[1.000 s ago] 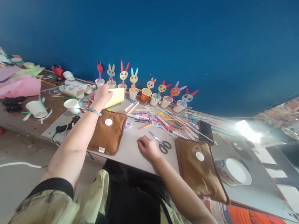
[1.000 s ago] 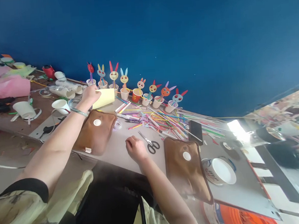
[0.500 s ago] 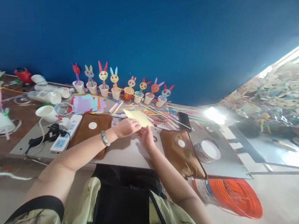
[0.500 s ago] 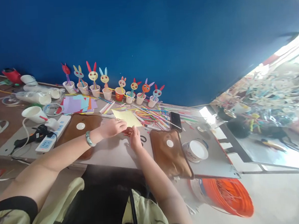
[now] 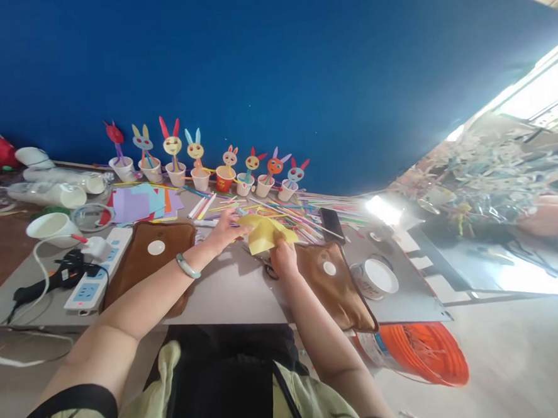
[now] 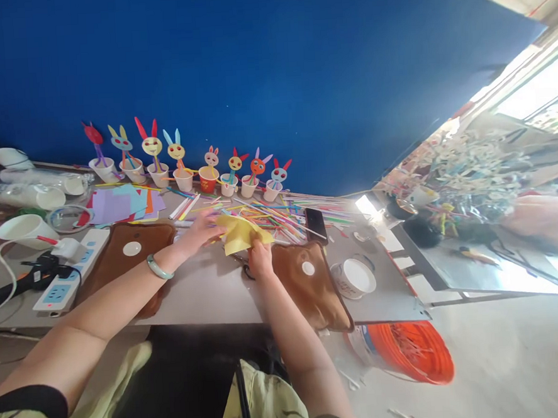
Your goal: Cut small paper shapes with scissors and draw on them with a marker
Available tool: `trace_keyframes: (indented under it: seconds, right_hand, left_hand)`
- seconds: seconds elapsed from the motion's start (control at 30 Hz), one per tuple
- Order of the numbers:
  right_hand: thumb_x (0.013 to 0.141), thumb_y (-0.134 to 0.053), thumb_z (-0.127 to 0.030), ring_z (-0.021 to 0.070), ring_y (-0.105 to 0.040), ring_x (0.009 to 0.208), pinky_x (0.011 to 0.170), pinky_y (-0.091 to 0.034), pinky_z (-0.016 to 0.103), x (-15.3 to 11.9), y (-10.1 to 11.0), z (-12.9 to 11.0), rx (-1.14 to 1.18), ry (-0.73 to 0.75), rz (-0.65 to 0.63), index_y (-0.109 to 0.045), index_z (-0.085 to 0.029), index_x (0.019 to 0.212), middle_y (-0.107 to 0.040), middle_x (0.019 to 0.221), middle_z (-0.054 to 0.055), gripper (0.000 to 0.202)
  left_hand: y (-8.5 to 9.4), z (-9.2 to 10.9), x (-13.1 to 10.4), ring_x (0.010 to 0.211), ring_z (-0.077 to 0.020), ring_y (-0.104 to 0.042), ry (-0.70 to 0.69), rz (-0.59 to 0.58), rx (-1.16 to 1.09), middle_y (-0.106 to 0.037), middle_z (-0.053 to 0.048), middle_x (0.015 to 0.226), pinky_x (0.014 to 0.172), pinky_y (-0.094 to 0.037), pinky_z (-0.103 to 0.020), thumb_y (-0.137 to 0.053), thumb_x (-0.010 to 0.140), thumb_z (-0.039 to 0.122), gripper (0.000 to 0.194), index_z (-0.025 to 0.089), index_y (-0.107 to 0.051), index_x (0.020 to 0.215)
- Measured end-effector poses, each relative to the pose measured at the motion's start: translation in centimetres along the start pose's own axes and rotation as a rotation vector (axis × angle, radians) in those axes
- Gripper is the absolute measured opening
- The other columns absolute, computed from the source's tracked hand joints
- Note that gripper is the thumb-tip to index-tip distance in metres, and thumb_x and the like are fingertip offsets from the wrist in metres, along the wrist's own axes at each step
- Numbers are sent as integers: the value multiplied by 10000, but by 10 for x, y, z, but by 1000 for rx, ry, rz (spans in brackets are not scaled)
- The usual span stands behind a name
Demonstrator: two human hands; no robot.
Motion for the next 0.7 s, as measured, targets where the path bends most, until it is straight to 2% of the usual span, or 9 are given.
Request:
trace_keyframes:
  seconds: [0.03, 0.1, 0.23, 0.3, 0.37, 0.47, 0.6, 0.63, 0.7]
  right_hand:
    - [810, -622, -455, 235, -680, 1021, 838, -570, 327, 0, 0, 4, 7, -19, 5, -687, -182, 984, -750, 951, 67, 330]
    - [778, -658, -461, 224, -693, 982, 811, -579, 311, 0, 1, 17, 66, -80, 40, -682, -195, 944, -751, 942, 51, 315]
    - [721, -729, -410, 211, -711, 973, 817, -593, 312, 2, -4, 39, 175, -168, 36, -686, -223, 963, -760, 1003, 27, 309]
    - [714, -745, -378, 207, -705, 1029, 861, -589, 317, 5, -7, 42, 204, -163, 0, -694, -230, 1006, -758, 1058, 17, 331]
    - [715, -757, -352, 203, -695, 1072, 890, -582, 307, 8, -7, 42, 189, -153, -30, -706, -221, 1030, -752, 1105, 22, 345]
    - [718, -774, -333, 204, -695, 1079, 890, -584, 301, 10, -9, 41, 166, -150, -72, -711, -200, 1071, -741, 1157, 43, 382]
    - [724, -787, -305, 208, -707, 1044, 845, -608, 315, 9, -12, 40, 217, -152, -99, -694, -198, 1126, -727, 1193, 58, 426]
    - [731, -782, -304, 209, -711, 1027, 822, -616, 316, 8, -11, 40, 227, -155, -82, -692, -197, 1130, -724, 1198, 61, 423]
    - [745, -769, -310, 212, -714, 1008, 786, -626, 322, 7, -8, 40, 254, -156, -35, -688, -193, 1134, -719, 1205, 67, 415]
  left_hand:
    - [-7, -11, 0, 827, -185, -688, 103, -58, -59, -642, -107, 1146, 674, -543, -298, -821, 715, 335, 838, 216, -344, 1393]
    - [-7, -22, 3, 771, -171, -687, 172, -57, -116, -676, -88, 1065, 657, -526, -279, -829, 694, 274, 815, 196, -385, 1373]
    - [22, -16, 12, 771, -150, -666, 45, 84, -71, -690, -88, 1112, 705, -517, -278, -813, 655, 204, 627, 179, -575, 1234]
    - [32, -7, 16, 804, -169, -659, -24, 83, 16, -720, -76, 1016, 749, -511, -290, -792, 654, 209, 406, 146, -679, 1039]
    - [35, -2, 17, 784, -185, -652, -36, 30, 63, -729, -61, 874, 743, -502, -300, -776, 665, 258, 247, 133, -709, 867]
    - [38, 5, 16, 747, -181, -641, -45, 6, -35, -717, -48, 786, 715, -497, -297, -789, 654, 333, 258, 134, -697, 792]
    - [41, 7, 12, 617, -123, -568, -62, 84, -153, -668, -16, 696, 606, -457, -256, -773, 704, 425, 305, 150, -656, 764]
    - [38, 5, 11, 584, -109, -540, -55, 61, -146, -654, -7, 682, 574, -437, -246, -764, 722, 442, 314, 152, -653, 770]
    - [22, -3, 9, 568, -98, -523, -8, -71, -111, -657, -5, 704, 546, -413, -234, -768, 726, 443, 318, 154, -672, 817]
Point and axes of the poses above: each hand's wrist, its own x-axis towards the middle knuckle, its own y-axis out of the back of the hand, z = x × y, the point moved 10 cm from there along x, towards the middle knuckle
